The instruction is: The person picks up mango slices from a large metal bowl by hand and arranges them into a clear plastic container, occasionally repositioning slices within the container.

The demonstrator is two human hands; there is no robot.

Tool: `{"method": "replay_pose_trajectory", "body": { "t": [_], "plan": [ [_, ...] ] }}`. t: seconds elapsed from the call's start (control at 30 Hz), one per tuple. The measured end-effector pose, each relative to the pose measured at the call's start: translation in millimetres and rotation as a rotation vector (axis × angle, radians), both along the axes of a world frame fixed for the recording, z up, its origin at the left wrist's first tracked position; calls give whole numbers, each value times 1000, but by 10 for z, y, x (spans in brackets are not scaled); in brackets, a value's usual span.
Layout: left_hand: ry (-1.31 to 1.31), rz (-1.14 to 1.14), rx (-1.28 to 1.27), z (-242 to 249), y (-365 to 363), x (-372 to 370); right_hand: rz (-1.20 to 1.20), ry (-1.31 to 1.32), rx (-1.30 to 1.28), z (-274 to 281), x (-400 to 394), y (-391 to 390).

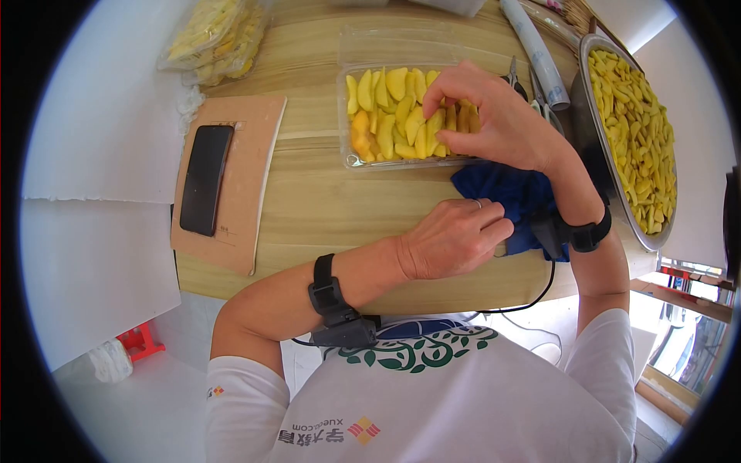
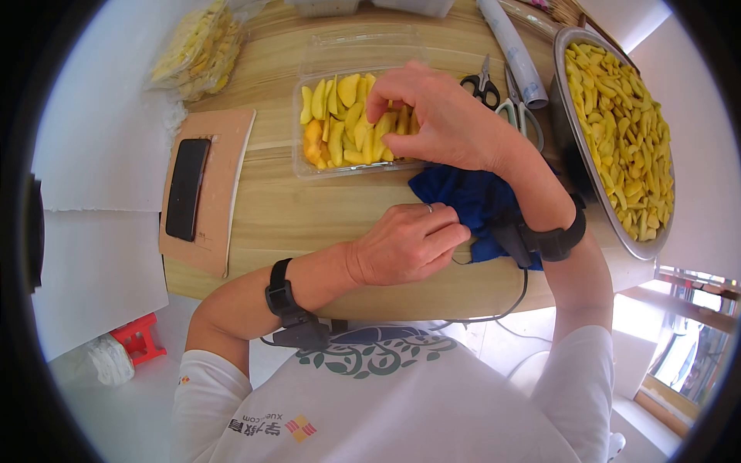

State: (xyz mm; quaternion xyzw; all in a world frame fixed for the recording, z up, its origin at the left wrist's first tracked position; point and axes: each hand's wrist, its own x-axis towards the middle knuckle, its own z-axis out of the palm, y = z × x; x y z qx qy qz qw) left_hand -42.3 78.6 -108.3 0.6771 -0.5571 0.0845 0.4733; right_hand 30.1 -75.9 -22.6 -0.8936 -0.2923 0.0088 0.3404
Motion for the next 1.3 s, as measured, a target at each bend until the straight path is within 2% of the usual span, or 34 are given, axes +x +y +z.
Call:
{"method": "replay_pose_trajectory", "body": {
  "t": [0.3,0.73,0.8,1.13,1.2,1.3],
  "plan": [
    [3,-11,5,-2,5,9,-99,-12,130,-24,-14,-7],
    [11,-8,17,-1,12,3,-69,119,114,13,-11,30],
    [14,-8,17,0,11,3,-55,79,37,39,-13,22],
    [23,-13,12,5,9,1,-51,-83,36,-16,91,121],
    [26,-18,8,4,12,4,-18,-121,-63,-31,107,133],
    [26,-25,13,5,20,8,-18,-88,-87,-21,106,165]
  ]
}}
